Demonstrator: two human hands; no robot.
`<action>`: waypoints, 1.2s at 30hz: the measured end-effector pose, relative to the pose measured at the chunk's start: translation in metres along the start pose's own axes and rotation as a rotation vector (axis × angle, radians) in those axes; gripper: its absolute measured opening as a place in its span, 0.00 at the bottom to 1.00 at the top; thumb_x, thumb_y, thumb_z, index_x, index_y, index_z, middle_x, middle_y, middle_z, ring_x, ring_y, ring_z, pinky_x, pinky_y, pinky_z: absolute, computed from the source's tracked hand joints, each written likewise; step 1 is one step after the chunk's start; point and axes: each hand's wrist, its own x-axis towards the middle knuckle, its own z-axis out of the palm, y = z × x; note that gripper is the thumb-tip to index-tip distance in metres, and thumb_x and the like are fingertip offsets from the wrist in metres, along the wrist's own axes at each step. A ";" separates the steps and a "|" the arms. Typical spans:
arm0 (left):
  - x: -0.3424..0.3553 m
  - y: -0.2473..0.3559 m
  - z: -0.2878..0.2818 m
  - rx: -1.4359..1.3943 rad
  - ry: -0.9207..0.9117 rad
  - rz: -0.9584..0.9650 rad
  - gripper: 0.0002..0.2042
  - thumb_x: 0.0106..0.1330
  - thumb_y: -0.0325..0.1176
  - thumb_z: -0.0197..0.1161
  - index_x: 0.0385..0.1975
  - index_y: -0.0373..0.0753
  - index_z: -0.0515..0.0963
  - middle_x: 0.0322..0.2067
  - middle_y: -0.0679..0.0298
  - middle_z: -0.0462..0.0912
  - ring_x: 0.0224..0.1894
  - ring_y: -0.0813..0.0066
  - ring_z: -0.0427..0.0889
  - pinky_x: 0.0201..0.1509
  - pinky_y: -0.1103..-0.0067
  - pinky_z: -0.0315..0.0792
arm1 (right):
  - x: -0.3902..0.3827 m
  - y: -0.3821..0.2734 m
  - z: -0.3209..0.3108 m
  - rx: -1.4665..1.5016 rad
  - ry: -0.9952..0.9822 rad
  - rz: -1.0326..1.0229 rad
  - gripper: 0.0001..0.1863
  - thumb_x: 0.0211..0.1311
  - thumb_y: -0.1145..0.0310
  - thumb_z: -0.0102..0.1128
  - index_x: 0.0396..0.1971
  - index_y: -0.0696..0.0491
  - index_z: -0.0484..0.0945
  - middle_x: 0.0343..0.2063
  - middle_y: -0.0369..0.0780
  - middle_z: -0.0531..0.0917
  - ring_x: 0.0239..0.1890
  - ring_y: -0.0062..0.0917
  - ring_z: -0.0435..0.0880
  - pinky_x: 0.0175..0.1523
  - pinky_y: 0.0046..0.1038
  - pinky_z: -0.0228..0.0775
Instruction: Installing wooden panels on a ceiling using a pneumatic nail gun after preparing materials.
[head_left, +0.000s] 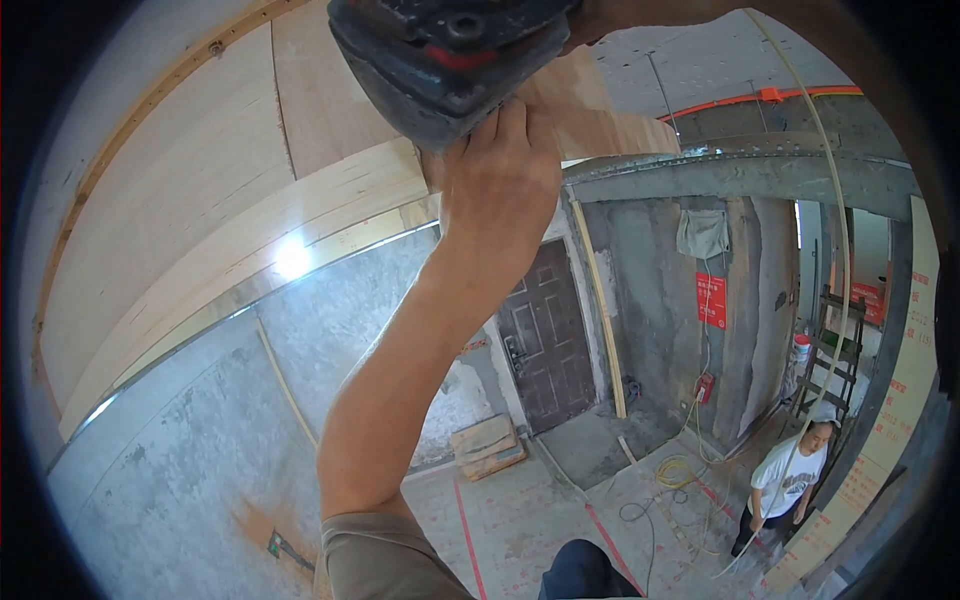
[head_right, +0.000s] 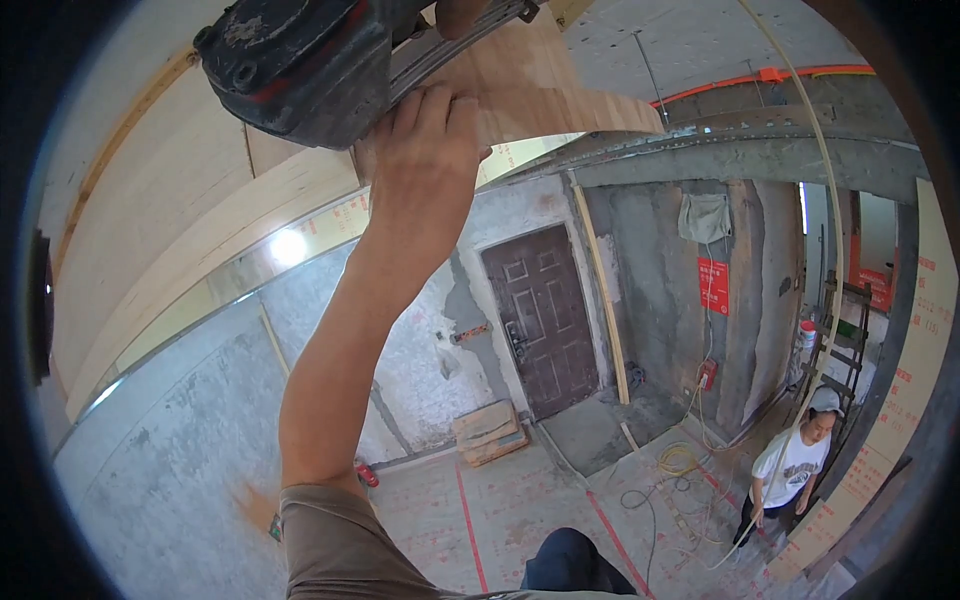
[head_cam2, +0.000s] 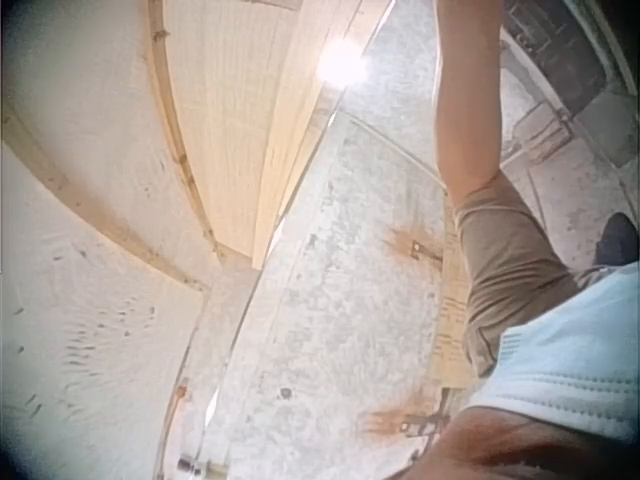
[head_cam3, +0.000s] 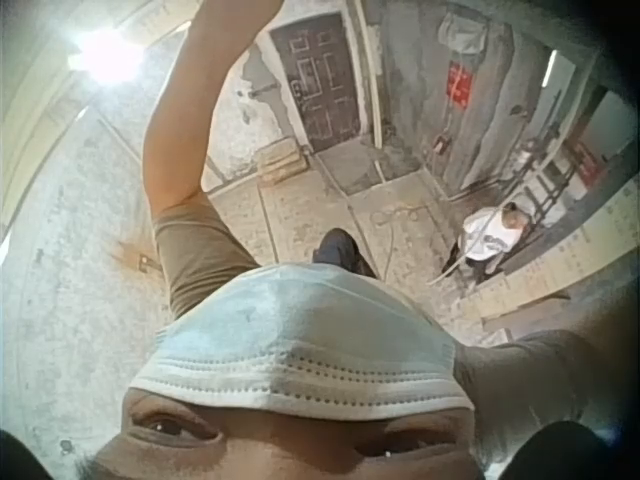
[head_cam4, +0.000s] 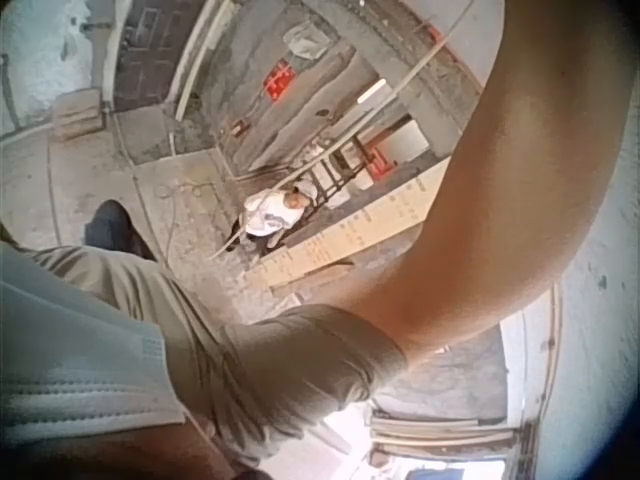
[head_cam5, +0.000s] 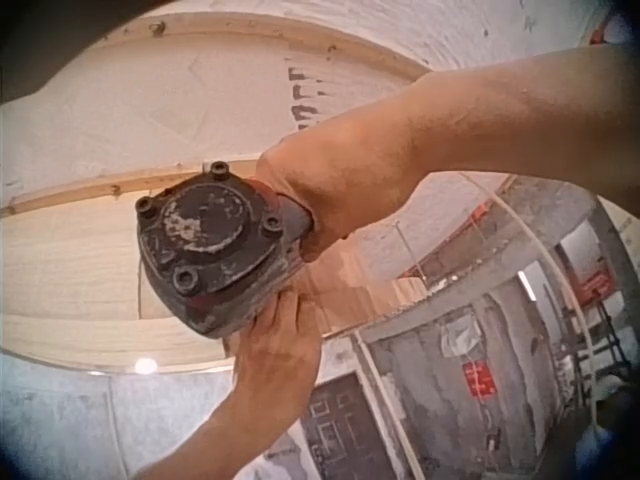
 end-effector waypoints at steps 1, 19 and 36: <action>0.000 0.000 -0.001 -0.016 -0.023 -0.006 0.21 0.52 0.27 0.73 0.46 0.31 0.76 0.46 0.53 0.77 0.53 0.56 0.75 0.57 0.63 0.67 | 0.000 0.003 0.000 0.005 0.002 -0.015 0.13 0.60 0.73 0.70 0.44 0.59 0.81 0.39 0.47 0.87 0.41 0.37 0.85 0.51 0.36 0.77; 0.001 0.000 0.001 -0.031 -0.004 -0.019 0.19 0.53 0.26 0.71 0.46 0.31 0.77 0.45 0.53 0.77 0.52 0.56 0.75 0.58 0.62 0.66 | 0.005 -0.004 -0.010 -0.099 0.010 -0.143 0.13 0.61 0.71 0.70 0.43 0.59 0.81 0.35 0.46 0.87 0.37 0.35 0.85 0.46 0.34 0.79; 0.007 0.000 -0.001 -0.044 -0.065 -0.003 0.21 0.59 0.26 0.64 0.54 0.32 0.76 0.51 0.53 0.74 0.58 0.57 0.71 0.61 0.60 0.57 | -0.164 0.039 0.145 0.610 0.847 0.768 0.14 0.63 0.57 0.69 0.30 0.53 0.84 0.14 0.31 0.72 0.18 0.15 0.68 0.26 0.25 0.58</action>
